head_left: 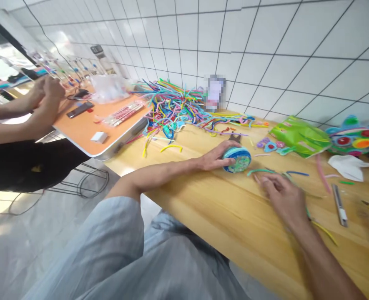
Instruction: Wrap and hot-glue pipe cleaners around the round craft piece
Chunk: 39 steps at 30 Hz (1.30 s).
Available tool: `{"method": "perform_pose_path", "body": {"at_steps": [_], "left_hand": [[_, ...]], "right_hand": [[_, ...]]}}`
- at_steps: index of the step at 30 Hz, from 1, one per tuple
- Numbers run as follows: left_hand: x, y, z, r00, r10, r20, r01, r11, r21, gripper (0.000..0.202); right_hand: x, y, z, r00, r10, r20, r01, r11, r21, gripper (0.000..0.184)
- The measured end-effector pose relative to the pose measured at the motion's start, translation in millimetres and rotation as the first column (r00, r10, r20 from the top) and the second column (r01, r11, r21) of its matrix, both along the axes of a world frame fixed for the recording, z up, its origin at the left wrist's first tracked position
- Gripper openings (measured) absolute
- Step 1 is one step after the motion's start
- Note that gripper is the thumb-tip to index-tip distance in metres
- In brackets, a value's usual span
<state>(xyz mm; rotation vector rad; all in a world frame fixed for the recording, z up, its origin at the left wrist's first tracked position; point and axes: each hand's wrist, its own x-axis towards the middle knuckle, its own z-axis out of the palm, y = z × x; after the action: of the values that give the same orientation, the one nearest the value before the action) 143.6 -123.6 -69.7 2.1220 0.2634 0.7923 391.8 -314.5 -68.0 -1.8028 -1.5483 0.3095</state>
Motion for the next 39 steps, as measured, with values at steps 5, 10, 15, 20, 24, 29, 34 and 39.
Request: {"method": "perform_pose_path", "body": {"at_steps": [5,10,15,20,24,29,34,39], "left_hand": [[-5.9,-8.9,0.2,0.999,0.043,0.018,-0.043,0.998,-0.041,0.074],[-6.3,-16.0,-4.4,0.996,0.061,0.062,-0.060,0.998,-0.019,0.069],[-5.4,-20.4,-13.4,0.988,0.075,0.135,-0.078,0.997,0.020,0.062],[-7.2,-19.3,-13.6,0.989,0.065,0.136,-0.067,0.998,0.011,0.060],[-9.8,-18.6,-9.2,0.992,0.064,0.106,-0.064,0.998,-0.002,0.059],[-12.0,-19.2,-6.1,0.993,0.102,0.064,-0.099,0.994,-0.042,0.059],[-11.4,-16.3,-3.3,0.991,0.135,0.023,-0.132,0.987,-0.088,0.059],[-13.6,-3.1,4.5,0.992,0.126,-0.003,-0.126,0.990,-0.067,0.061]], "right_hand": [[10.2,5.6,-6.1,0.976,-0.120,0.181,0.113,0.992,0.047,0.032],[14.2,4.4,-3.0,0.954,-0.110,0.278,0.061,0.982,0.180,0.027],[-8.2,0.7,-7.3,0.989,0.134,0.070,-0.132,0.991,-0.029,0.023],[13.1,9.1,-17.4,0.991,-0.038,0.130,0.032,0.998,0.052,0.029],[38.6,8.9,-19.8,0.964,-0.198,0.177,0.192,0.980,0.047,0.032],[44.4,12.4,-14.3,0.958,-0.195,0.211,0.199,0.980,0.002,0.027],[37.7,13.4,9.2,0.946,-0.223,0.236,0.217,0.975,0.053,0.025],[-10.4,9.8,37.6,0.974,-0.051,0.219,0.068,0.995,-0.068,0.024]]}}
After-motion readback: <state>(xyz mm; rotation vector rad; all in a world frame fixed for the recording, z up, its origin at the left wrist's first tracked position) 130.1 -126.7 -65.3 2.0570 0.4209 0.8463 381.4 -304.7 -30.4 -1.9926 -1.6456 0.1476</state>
